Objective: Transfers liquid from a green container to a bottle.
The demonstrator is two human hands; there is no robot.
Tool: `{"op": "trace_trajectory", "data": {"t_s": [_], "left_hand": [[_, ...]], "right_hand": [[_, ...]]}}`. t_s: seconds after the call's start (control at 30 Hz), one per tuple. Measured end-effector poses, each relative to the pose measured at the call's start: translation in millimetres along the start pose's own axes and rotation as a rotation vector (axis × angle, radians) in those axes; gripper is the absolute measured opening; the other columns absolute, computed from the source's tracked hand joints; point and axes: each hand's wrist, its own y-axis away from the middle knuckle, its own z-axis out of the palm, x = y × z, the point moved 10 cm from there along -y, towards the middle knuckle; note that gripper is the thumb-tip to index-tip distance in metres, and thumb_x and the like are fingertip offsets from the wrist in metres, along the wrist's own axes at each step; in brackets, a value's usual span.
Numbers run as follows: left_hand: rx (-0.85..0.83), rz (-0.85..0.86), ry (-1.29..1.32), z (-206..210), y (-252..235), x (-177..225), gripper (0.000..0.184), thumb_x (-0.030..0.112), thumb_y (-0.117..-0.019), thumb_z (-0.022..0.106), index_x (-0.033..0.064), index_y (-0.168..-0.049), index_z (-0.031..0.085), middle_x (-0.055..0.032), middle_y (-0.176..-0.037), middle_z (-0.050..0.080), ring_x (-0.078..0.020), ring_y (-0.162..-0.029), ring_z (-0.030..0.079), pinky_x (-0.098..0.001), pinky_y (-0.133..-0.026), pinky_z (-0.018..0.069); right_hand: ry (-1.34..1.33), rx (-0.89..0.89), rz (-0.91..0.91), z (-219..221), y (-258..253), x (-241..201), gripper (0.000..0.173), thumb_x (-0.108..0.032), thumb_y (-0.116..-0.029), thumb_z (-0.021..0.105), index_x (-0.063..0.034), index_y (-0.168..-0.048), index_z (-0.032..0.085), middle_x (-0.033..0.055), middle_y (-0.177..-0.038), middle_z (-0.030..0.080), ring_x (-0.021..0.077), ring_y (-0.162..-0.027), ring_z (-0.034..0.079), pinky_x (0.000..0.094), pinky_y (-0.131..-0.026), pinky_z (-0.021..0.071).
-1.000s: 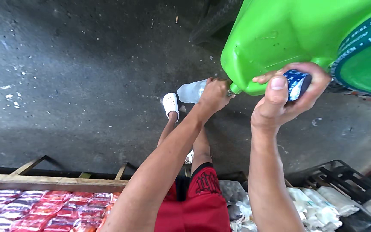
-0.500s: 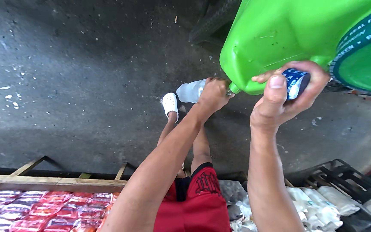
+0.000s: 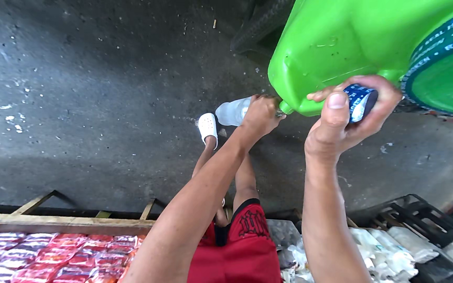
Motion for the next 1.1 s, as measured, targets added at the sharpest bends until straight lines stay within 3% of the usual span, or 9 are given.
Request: {"op": "trace_trajectory", "data": {"t_s": [0.37,1.1], "left_hand": [[-0.012,-0.013,0.000,1.4,-1.5,-2.5,0.031,0.030,-0.0924,0.073,0.0047,-0.110,0.073,-0.0133,-0.108,0.074,-0.0293,-0.111,0.067,-0.0538,-0.111,0.0393],[0.001,-0.005,0.004,-0.1,-0.5,-1.9,0.028,0.028,-0.0926,0.073,0.0046,-0.108,0.073,-0.0135,-0.105,0.074,-0.0295,-0.108,0.068,-0.0531,-0.110,0.0400]], "right_hand": [[-0.002,-0.004,-0.003,0.5,-1.6,-1.0,0.034,-0.033,-0.0978,0.064,-0.0111,-0.122,0.053,-0.0012,-0.096,0.063,0.0145,-0.083,0.068,0.0378,-0.073,0.0623],[0.005,-0.002,-0.001,0.8,-0.5,-0.6,0.033,-0.032,-0.0979,0.063,-0.0109,-0.121,0.054,-0.0016,-0.097,0.063,0.0139,-0.083,0.068,0.0373,-0.074,0.0620]]}}
